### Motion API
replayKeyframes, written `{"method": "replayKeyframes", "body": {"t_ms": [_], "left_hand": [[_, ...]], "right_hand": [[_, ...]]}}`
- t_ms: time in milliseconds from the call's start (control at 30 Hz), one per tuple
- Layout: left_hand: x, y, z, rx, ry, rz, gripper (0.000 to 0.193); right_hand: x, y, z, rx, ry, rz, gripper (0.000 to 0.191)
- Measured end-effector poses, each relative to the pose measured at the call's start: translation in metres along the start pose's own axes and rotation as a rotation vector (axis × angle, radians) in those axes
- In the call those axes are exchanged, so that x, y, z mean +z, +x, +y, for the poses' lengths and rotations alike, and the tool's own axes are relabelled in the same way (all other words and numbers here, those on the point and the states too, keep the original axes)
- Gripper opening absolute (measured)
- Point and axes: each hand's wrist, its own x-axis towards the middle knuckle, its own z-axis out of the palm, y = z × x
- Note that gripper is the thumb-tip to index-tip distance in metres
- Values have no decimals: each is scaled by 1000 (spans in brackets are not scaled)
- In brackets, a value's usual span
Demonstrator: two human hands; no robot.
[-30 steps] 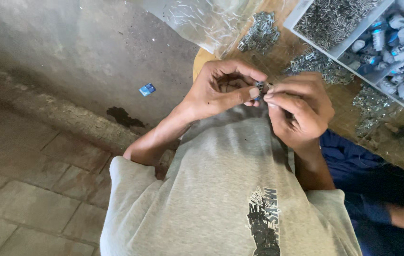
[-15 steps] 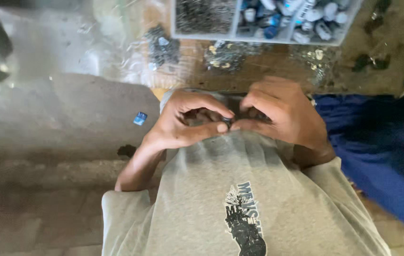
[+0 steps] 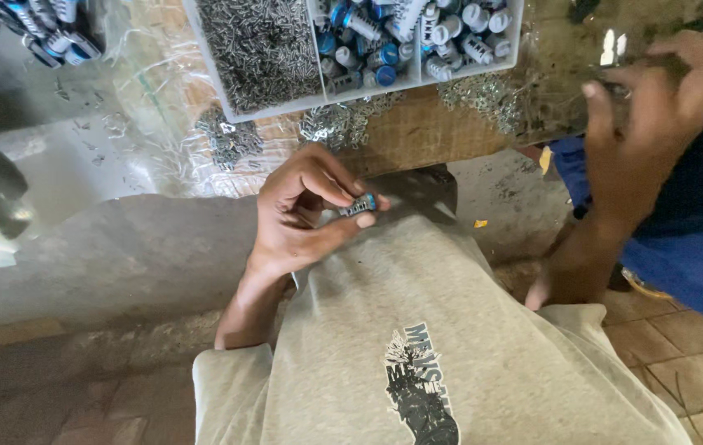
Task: The person sits at a workbench assembling small cylindrical electrical connectors by hand. They pick a connector body from a compartmented tray, insert a spring and small metal parts into it, press the components together with their fingers, and place the finished assembly back toward the tray, repeating this cycle throughout the clip.
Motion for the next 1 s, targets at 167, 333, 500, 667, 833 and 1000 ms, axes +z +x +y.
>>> {"method": "replayKeyframes", "body": {"t_ms": [167, 333, 500, 667, 833, 1000], "left_hand": [[7, 5, 1, 151, 340, 11, 23], [9, 6, 10, 400, 726, 30, 33], [10, 12, 13, 528, 905, 57, 36], [9, 10, 18, 528, 1014, -36, 34], [1, 6, 22, 475, 1244, -289, 31], [-13, 14, 16, 437, 1071, -302, 30]], "right_hand": [[-3, 13, -51, 195, 1004, 93, 19], [4, 16, -126, 118, 1145, -166, 26], [2, 43, -155, 100, 1160, -280, 26], [-17, 61, -141, 43, 1289, -483, 26], [-13, 62, -146, 128, 898, -903, 61], [-9, 60, -147, 88, 1134, -709, 62]]}}
